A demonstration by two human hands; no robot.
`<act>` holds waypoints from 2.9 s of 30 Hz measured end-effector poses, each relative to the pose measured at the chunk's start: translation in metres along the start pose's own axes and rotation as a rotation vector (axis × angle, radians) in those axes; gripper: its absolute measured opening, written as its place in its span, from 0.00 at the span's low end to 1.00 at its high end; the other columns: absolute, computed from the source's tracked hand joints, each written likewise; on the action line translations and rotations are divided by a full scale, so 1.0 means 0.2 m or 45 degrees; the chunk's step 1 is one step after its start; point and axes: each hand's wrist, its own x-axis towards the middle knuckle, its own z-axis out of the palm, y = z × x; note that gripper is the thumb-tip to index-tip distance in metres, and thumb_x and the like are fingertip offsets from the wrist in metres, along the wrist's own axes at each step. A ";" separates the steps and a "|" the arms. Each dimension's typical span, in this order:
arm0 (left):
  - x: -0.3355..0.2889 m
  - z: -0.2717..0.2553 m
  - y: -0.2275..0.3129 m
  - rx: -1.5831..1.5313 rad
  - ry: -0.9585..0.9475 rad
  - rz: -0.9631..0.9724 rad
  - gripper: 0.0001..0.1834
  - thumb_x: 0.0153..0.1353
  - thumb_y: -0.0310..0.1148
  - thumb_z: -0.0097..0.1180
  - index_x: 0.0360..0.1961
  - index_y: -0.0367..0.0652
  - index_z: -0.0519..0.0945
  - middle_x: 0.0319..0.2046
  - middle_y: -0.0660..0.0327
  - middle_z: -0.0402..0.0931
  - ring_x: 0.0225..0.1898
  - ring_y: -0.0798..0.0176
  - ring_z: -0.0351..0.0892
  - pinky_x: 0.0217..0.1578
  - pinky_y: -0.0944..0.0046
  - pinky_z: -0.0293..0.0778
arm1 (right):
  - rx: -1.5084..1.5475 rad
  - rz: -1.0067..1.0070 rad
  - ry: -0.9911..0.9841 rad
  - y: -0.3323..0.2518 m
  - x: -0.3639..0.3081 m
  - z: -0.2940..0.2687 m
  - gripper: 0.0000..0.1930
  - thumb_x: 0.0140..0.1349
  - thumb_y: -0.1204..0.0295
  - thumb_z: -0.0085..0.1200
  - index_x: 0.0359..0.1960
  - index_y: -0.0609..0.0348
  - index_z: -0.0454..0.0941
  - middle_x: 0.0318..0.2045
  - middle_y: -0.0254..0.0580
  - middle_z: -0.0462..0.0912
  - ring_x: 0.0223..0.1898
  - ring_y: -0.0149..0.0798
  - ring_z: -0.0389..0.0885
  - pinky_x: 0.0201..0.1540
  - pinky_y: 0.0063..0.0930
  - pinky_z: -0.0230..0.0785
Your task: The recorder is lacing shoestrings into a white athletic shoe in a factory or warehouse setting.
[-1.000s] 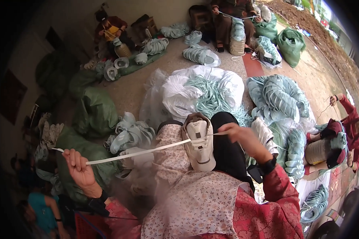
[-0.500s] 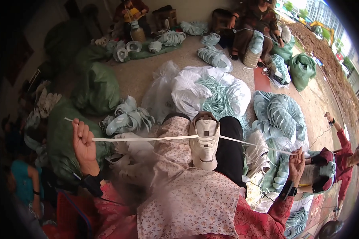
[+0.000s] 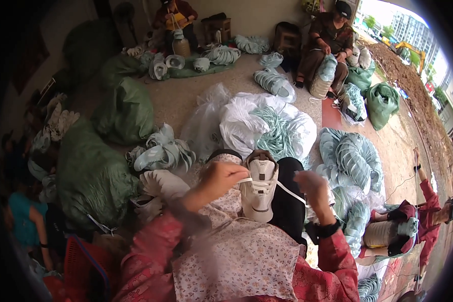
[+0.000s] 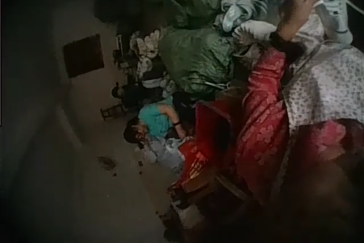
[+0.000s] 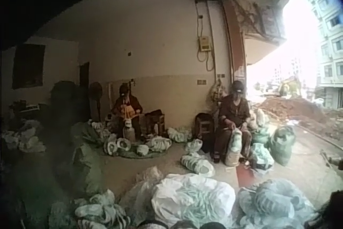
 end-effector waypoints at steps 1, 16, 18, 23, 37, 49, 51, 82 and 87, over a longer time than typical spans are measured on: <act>0.01 0.06 0.00 0.150 -0.027 -0.025 0.10 0.59 0.33 0.61 0.37 0.38 0.84 0.24 0.59 0.80 0.28 0.60 0.80 0.29 0.64 0.73 | -0.149 -0.271 -0.012 0.01 0.01 0.08 0.05 0.62 0.73 0.57 0.36 0.61 0.80 0.29 0.39 0.82 0.24 0.32 0.78 0.27 0.27 0.69; 0.07 0.23 -0.12 0.669 -0.044 0.015 0.04 0.55 0.29 0.59 0.27 0.41 0.78 0.29 0.58 0.73 0.33 0.51 0.77 0.32 0.56 0.72 | -0.941 -0.417 -0.264 -0.07 0.08 0.34 0.03 0.54 0.73 0.57 0.30 0.57 0.80 0.30 0.42 0.77 0.31 0.48 0.79 0.31 0.37 0.73; 0.06 0.24 -0.12 0.683 -0.033 -0.033 0.04 0.55 0.30 0.59 0.27 0.42 0.79 0.29 0.58 0.73 0.33 0.51 0.77 0.32 0.56 0.72 | -0.929 -0.406 -0.322 -0.07 0.08 0.34 0.04 0.54 0.73 0.57 0.30 0.57 0.79 0.32 0.42 0.77 0.33 0.48 0.80 0.31 0.38 0.73; 0.03 0.29 -0.13 0.585 0.068 -0.156 0.04 0.56 0.31 0.59 0.27 0.44 0.78 0.30 0.58 0.73 0.32 0.50 0.77 0.31 0.54 0.72 | -0.156 -0.111 -0.366 0.05 0.12 0.29 0.05 0.55 0.81 0.59 0.33 0.63 0.81 0.29 0.38 0.75 0.31 0.35 0.76 0.34 0.25 0.70; 0.02 0.29 -0.27 0.255 0.044 -0.210 0.03 0.55 0.28 0.61 0.30 0.41 0.81 0.26 0.62 0.75 0.27 0.62 0.76 0.29 0.64 0.71 | 0.026 -0.054 -0.365 0.08 0.11 0.30 0.03 0.57 0.81 0.58 0.34 0.65 0.80 0.30 0.36 0.75 0.33 0.32 0.76 0.36 0.24 0.69; 0.03 0.31 -0.20 -0.308 -0.054 -0.656 0.07 0.58 0.28 0.61 0.33 0.35 0.81 0.28 0.65 0.77 0.26 0.73 0.74 0.27 0.71 0.69 | 0.281 0.002 -0.476 0.11 0.11 0.28 0.01 0.62 0.80 0.56 0.34 0.65 0.79 0.33 0.32 0.72 0.36 0.26 0.73 0.40 0.19 0.66; 0.03 0.28 -0.21 -0.241 -0.126 -0.543 0.06 0.57 0.27 0.61 0.33 0.35 0.81 0.28 0.63 0.77 0.27 0.69 0.77 0.29 0.67 0.72 | 0.262 -0.019 -0.487 0.10 0.12 0.28 0.01 0.61 0.80 0.57 0.34 0.65 0.79 0.33 0.32 0.72 0.36 0.27 0.73 0.41 0.19 0.66; 0.30 0.12 -0.25 -0.584 -0.762 -0.627 0.27 0.52 0.23 0.65 0.54 0.32 0.70 0.43 0.62 0.77 0.44 0.71 0.75 0.46 0.70 0.74 | 0.252 0.390 -0.496 0.03 0.14 0.28 0.09 0.59 0.78 0.59 0.39 0.71 0.79 0.29 0.38 0.82 0.29 0.28 0.81 0.33 0.22 0.74; 0.29 0.12 -0.24 -0.453 -0.707 -0.605 0.28 0.53 0.25 0.65 0.55 0.32 0.70 0.46 0.62 0.77 0.45 0.72 0.75 0.48 0.70 0.72 | 0.337 0.461 -0.583 -0.05 0.16 0.24 0.10 0.61 0.75 0.58 0.42 0.68 0.78 0.31 0.38 0.83 0.29 0.28 0.82 0.29 0.19 0.72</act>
